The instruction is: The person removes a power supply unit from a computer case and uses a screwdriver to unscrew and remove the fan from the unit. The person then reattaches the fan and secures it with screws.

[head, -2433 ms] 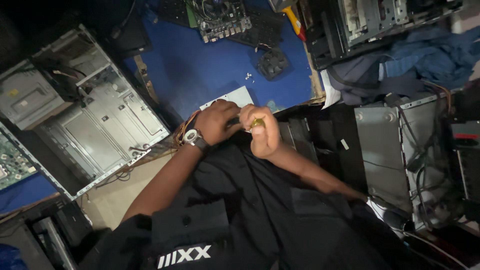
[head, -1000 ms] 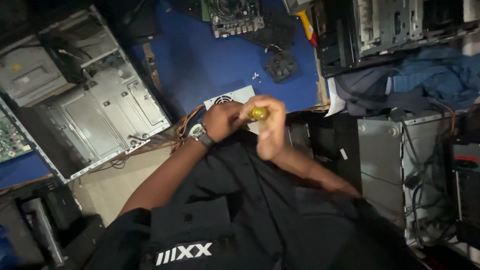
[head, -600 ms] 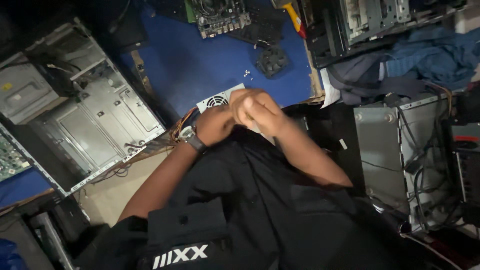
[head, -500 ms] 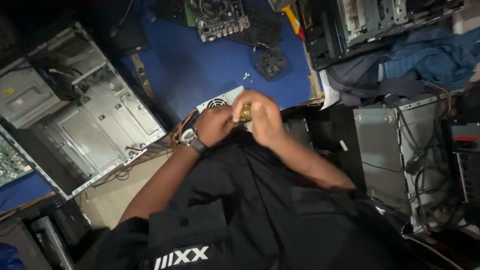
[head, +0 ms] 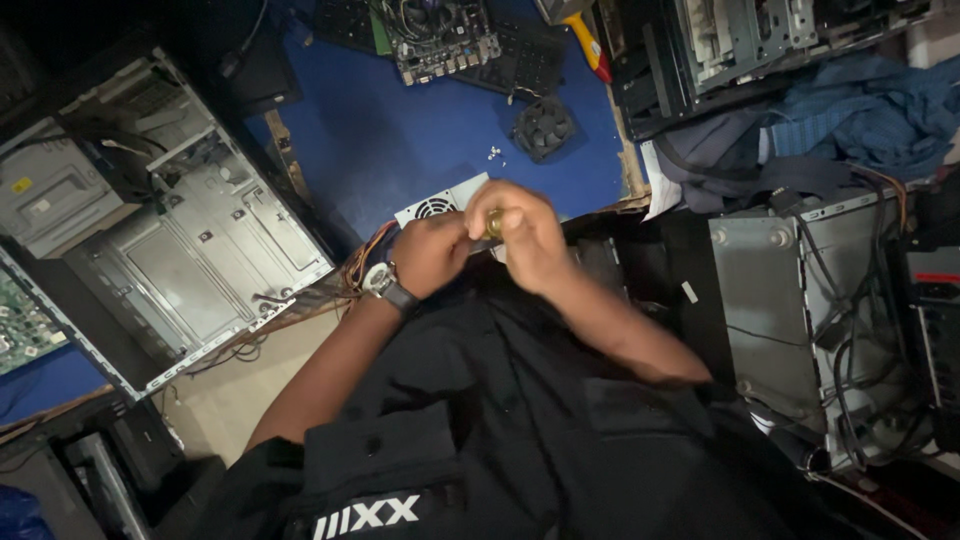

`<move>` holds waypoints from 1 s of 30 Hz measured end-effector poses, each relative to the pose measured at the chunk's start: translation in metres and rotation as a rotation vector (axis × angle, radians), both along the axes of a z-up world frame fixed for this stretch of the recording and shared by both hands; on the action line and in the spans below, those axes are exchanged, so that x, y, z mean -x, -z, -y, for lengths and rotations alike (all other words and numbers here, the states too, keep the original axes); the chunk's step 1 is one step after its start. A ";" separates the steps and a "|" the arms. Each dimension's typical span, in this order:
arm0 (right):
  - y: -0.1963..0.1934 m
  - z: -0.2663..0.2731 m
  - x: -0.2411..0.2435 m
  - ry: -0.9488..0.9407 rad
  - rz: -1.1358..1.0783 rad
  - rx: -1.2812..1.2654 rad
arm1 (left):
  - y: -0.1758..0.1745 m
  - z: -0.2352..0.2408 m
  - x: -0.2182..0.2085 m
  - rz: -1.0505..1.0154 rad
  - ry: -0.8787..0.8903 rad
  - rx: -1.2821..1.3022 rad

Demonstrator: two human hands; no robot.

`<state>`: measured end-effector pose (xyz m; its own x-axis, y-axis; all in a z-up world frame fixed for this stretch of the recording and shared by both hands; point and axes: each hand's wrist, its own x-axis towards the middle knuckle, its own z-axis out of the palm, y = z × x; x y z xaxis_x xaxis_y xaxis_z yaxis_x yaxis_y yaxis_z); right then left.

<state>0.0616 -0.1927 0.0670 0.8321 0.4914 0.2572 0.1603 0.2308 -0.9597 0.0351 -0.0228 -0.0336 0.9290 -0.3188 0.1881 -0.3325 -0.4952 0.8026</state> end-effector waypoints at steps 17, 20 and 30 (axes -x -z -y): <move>0.000 -0.016 0.018 0.124 0.157 -0.022 | 0.002 -0.003 0.002 0.063 -0.106 0.031; 0.009 -0.014 0.018 0.134 0.217 0.021 | -0.003 -0.005 -0.002 0.117 -0.049 0.075; 0.008 0.002 -0.004 0.097 0.246 0.098 | -0.006 -0.004 -0.005 0.049 0.043 0.004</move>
<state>0.0656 -0.1945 0.0588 0.7947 0.4452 0.4125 0.4079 0.1115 -0.9062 0.0405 -0.0193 -0.0279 0.9041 -0.3575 0.2342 -0.3923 -0.4767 0.7867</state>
